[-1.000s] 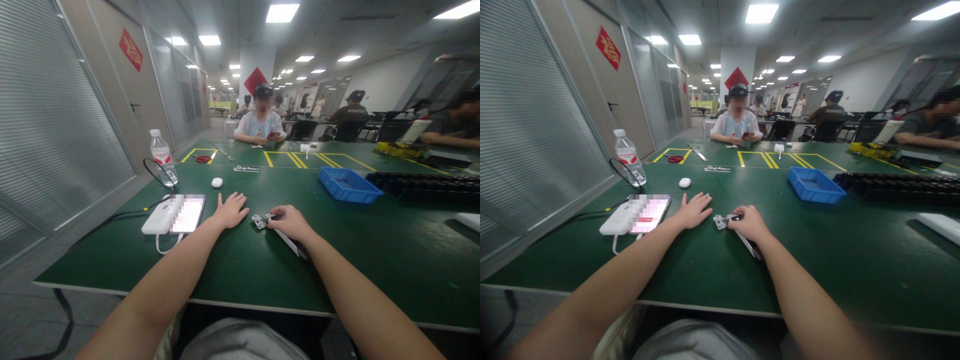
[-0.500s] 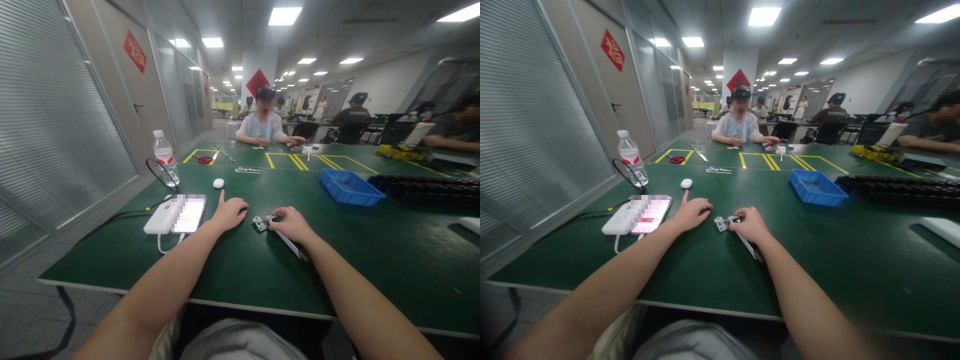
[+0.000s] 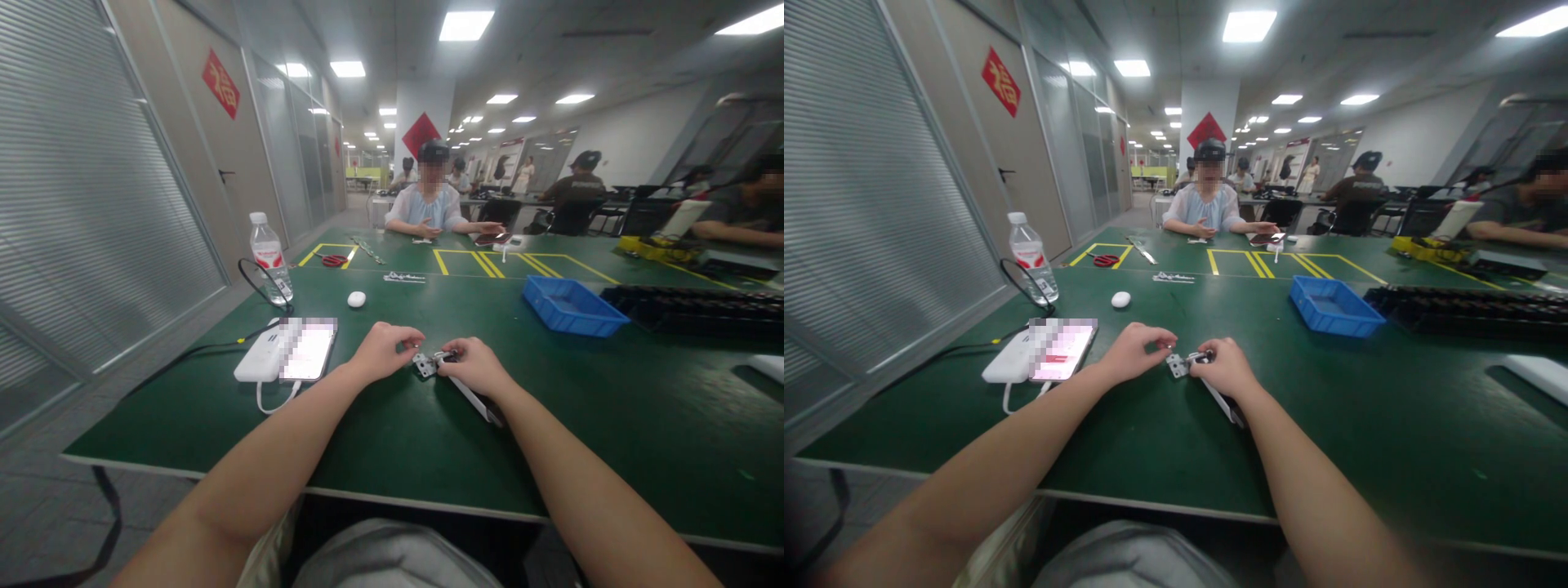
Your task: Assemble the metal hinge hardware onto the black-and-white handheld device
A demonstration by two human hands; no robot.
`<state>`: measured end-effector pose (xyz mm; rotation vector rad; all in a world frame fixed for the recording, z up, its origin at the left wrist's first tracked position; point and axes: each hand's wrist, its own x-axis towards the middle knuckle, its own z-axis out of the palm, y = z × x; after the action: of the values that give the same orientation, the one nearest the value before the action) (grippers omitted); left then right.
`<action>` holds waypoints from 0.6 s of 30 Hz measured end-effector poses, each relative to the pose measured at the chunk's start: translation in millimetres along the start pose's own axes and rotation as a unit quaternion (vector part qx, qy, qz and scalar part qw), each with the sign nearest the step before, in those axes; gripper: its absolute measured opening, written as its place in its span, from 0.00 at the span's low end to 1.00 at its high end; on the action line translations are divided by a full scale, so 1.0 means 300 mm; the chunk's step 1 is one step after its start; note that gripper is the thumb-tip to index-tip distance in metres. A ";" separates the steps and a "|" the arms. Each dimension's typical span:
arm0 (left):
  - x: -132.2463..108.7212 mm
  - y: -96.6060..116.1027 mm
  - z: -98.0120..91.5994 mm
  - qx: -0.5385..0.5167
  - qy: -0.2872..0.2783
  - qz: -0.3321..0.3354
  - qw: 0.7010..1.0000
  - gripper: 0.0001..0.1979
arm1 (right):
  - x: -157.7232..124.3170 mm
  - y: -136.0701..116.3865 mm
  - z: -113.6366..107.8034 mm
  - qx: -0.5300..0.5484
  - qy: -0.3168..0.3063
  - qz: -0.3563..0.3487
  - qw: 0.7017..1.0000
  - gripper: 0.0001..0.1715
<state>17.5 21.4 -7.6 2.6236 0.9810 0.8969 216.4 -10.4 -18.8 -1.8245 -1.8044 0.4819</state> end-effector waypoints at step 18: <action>-0.006 0.037 0.053 0.023 -0.048 0.022 0.998 0.08 | -0.006 -0.004 -0.007 0.000 -0.002 -0.008 1.000 0.22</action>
<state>31.9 12.3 -16.9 2.7091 0.9351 0.7581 216.4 -12.4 -16.6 -1.8084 -1.8201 0.4790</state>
